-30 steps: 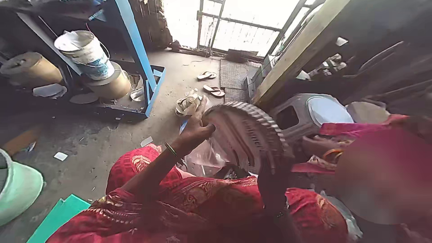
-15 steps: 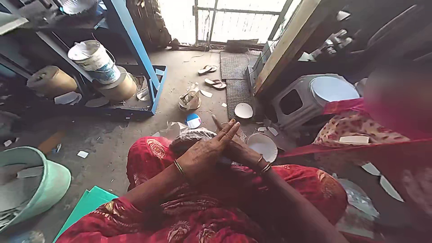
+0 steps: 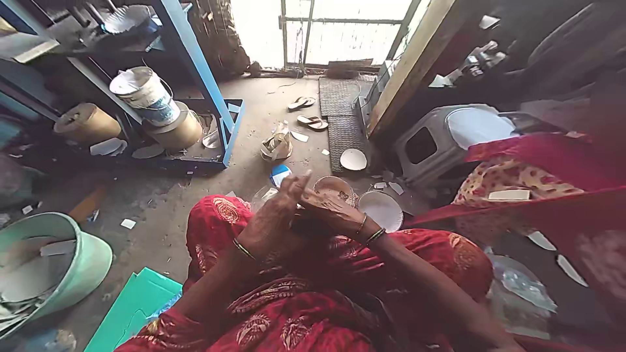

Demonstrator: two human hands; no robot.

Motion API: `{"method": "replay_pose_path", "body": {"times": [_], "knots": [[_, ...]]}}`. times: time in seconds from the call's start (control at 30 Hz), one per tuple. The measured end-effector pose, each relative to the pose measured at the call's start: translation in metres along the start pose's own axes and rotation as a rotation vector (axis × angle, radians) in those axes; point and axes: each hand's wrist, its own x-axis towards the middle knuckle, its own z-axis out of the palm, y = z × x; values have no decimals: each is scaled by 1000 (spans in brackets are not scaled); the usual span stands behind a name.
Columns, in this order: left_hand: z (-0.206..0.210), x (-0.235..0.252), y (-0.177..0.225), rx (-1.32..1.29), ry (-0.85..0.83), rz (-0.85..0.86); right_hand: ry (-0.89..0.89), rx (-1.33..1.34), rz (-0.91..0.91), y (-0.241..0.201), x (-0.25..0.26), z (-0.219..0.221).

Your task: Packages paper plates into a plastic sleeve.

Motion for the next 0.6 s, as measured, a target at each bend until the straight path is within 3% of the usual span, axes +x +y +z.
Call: {"method": "replay_pose_path", "body": {"times": [0.1,0.2,0.27,0.37,0.43,0.53,0.6], "knots": [[6,5,15,-22,-180,158,-25,161,47,-4,-10,-4],[19,17,12,-57,-293,315,-148,247,231,-5,-18,-11],[31,26,1,-61,-227,401,-130,202,244,3,-20,-8],[40,38,-7,-54,-60,446,71,142,180,27,-21,-2],[40,46,-15,-85,45,391,280,209,272,43,-27,-6],[35,53,-33,-243,206,165,555,229,373,83,-32,-18],[38,56,-50,-437,378,-21,559,328,533,98,-26,-46]]}}
